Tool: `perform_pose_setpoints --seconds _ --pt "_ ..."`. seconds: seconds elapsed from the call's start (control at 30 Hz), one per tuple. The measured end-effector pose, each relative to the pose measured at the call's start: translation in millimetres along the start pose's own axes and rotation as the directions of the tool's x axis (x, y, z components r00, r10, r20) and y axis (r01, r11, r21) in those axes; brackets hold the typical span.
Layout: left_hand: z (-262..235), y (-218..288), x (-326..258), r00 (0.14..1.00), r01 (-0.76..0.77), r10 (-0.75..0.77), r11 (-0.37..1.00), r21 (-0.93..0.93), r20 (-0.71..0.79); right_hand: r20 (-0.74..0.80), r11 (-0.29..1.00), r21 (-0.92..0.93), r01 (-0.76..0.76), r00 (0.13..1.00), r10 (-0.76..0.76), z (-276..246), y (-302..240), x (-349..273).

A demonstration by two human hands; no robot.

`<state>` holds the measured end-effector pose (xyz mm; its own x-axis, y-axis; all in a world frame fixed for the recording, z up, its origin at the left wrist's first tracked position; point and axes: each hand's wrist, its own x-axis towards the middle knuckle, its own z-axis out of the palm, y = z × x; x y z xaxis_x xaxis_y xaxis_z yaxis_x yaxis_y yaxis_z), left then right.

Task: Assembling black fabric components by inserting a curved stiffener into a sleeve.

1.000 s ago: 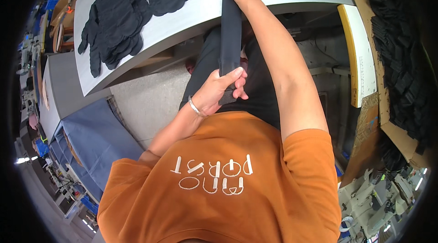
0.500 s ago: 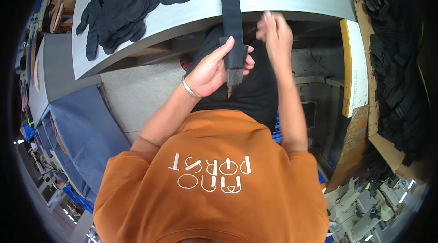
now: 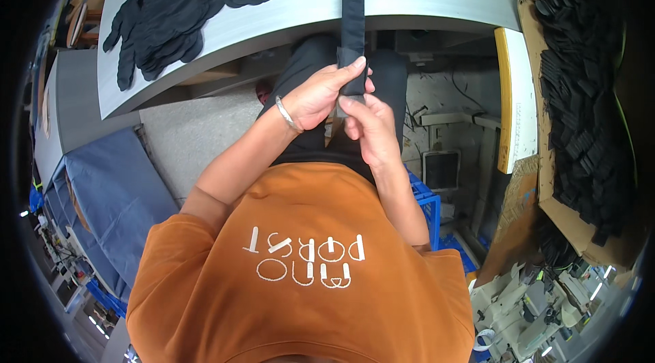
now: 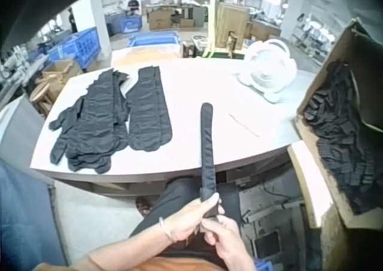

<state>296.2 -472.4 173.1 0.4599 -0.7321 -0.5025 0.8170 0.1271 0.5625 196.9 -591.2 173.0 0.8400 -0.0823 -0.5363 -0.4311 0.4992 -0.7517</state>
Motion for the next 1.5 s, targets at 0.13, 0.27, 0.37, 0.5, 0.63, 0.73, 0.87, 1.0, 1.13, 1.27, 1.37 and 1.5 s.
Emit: perform_pose_setpoints --seconds 0.13,0.27,0.37,0.5,0.63,0.73,0.87,1.0,1.13,1.27,1.37,1.5 --pt "0.4 -8.5 4.3 0.997 -0.069 0.069 0.998 0.01 -0.037 -0.082 0.353 -0.879 0.32 0.627 -0.775 21.0 18.5 4.9" --pt "-7.1 1.1 -2.9 0.997 -0.063 0.059 0.996 -0.063 -0.055 -0.17 0.85 -0.508 0.14 0.951 -0.259 16.7 3.8 2.5" --pt "-12.8 4.8 -1.1 0.997 -0.072 0.068 0.99 -0.125 -0.044 0.069 0.946 -0.323 0.018 0.998 0.005 -8.9 -5.8 7.5" --pt "-25.9 9.7 -0.5 0.989 -0.138 0.126 0.971 -0.195 -0.076 0.078 0.858 -0.48 0.184 0.983 -0.167 -22.6 -45.3 22.9" --pt "-27.6 16.9 1.5 0.992 -0.115 0.122 0.973 -0.199 0.024 -0.039 0.742 -0.583 0.331 0.901 -0.433 -7.8 -97.1 81.8" --pt "-16.8 23.7 -1.0 0.991 -0.113 0.124 0.98 -0.165 0.058 -0.024 0.791 -0.545 0.279 0.937 -0.347 23.1 -128.8 139.6" --pt "-12.3 36.1 2.0 0.987 -0.153 0.155 0.986 -0.063 0.034 -0.006 0.713 -0.669 0.208 0.959 -0.285 50.1 -149.3 219.1" --pt "-25.6 40.3 18.1 0.989 -0.112 0.114 0.993 0.036 -0.089 0.062 0.246 -0.907 0.341 0.688 -0.723 66.2 -119.8 253.7" --pt "-35.0 18.7 15.9 0.979 -0.115 0.136 0.984 0.138 -0.154 0.197 -0.124 -0.976 0.181 0.476 -0.857 75.7 -101.2 256.1" --pt "-22.4 -2.1 -12.5 0.985 -0.107 0.122 0.987 0.121 -0.123 0.163 -0.087 -0.982 0.169 0.515 -0.842 72.5 -102.4 254.9" --pt "-29.1 -1.5 -12.2 0.993 -0.098 0.1 0.994 0.041 -0.061 0.174 -0.098 -0.98 0.172 0.509 -0.843 71.7 -104.1 257.3" --pt "-19.6 22.3 -0.7 0.997 -0.015 0.045 0.898 -0.44 0.058 0.211 -0.14 -0.973 0.183 0.461 -0.862 67.8 -105.5 258.6"
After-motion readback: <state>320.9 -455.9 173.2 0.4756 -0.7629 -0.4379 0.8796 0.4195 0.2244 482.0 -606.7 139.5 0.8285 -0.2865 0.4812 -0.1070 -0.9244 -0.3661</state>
